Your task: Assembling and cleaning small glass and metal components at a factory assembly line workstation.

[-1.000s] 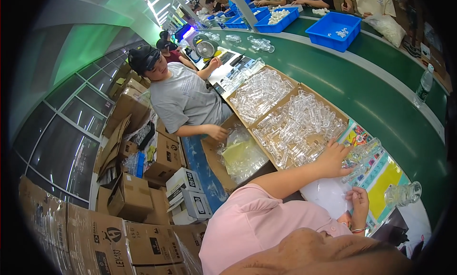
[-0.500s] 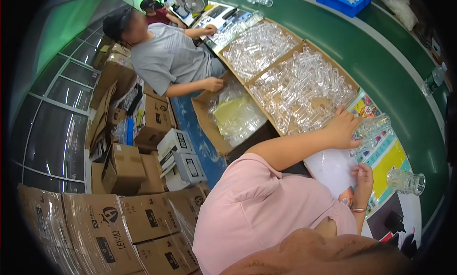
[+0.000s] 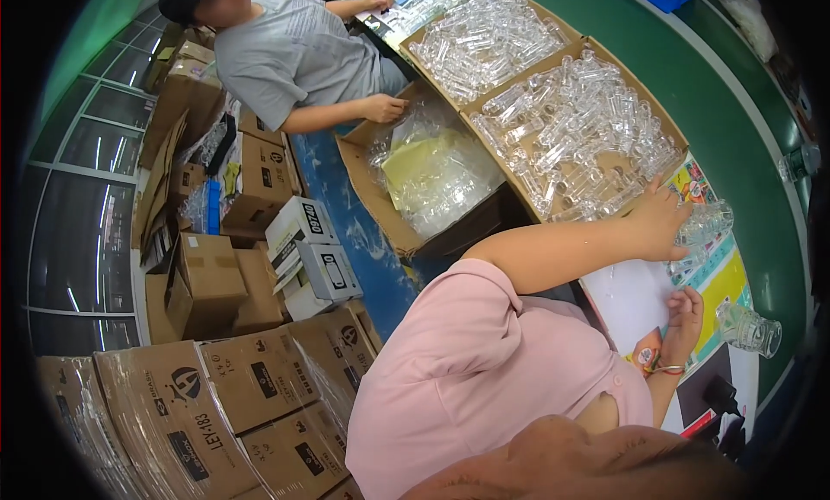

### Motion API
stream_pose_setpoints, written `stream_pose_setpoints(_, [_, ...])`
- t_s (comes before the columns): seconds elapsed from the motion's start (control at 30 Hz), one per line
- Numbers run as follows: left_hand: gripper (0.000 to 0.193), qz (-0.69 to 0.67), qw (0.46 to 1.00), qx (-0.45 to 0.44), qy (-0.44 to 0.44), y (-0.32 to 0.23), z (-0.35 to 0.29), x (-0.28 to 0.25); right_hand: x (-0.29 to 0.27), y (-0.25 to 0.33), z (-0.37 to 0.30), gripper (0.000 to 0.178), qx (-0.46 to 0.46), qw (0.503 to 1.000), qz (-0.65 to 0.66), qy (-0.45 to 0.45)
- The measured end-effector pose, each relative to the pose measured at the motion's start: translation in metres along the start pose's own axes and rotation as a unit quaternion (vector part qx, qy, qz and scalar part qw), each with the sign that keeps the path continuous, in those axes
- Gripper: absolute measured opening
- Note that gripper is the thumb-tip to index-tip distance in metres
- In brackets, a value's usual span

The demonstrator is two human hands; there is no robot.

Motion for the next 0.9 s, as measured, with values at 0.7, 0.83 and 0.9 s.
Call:
stream_pose_setpoints(0.7, [0.027, 0.163, 0.895, -0.415, -0.006, 0.211, -0.357, -0.115, 0.059, -0.016, -0.057, 0.023, -0.172, 0.936, -0.307, -0.028])
stream_pose_setpoints(0.83, [0.022, 0.228, 0.897, -0.37, -0.08, 0.211, -0.347, -0.121, 0.07, -0.026, -0.05, 0.024, -0.177, 0.91, -0.376, 0.015])
stream_pose_setpoints(0.9, [0.022, 0.192, 0.901, -0.382, -0.068, 0.208, -0.353, -0.113, 0.065, -0.021, -0.048, 0.024, -0.199, 0.891, -0.404, 0.047])
Point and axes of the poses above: each hand's wrist, its own z-axis towards the middle knuckle, its own x-axis out of the palm, y = z × x, the point moved 4 cm from there along z, towards the middle knuckle, and after that the axes turned 13 degrees about -y, right-handed, at the moved point
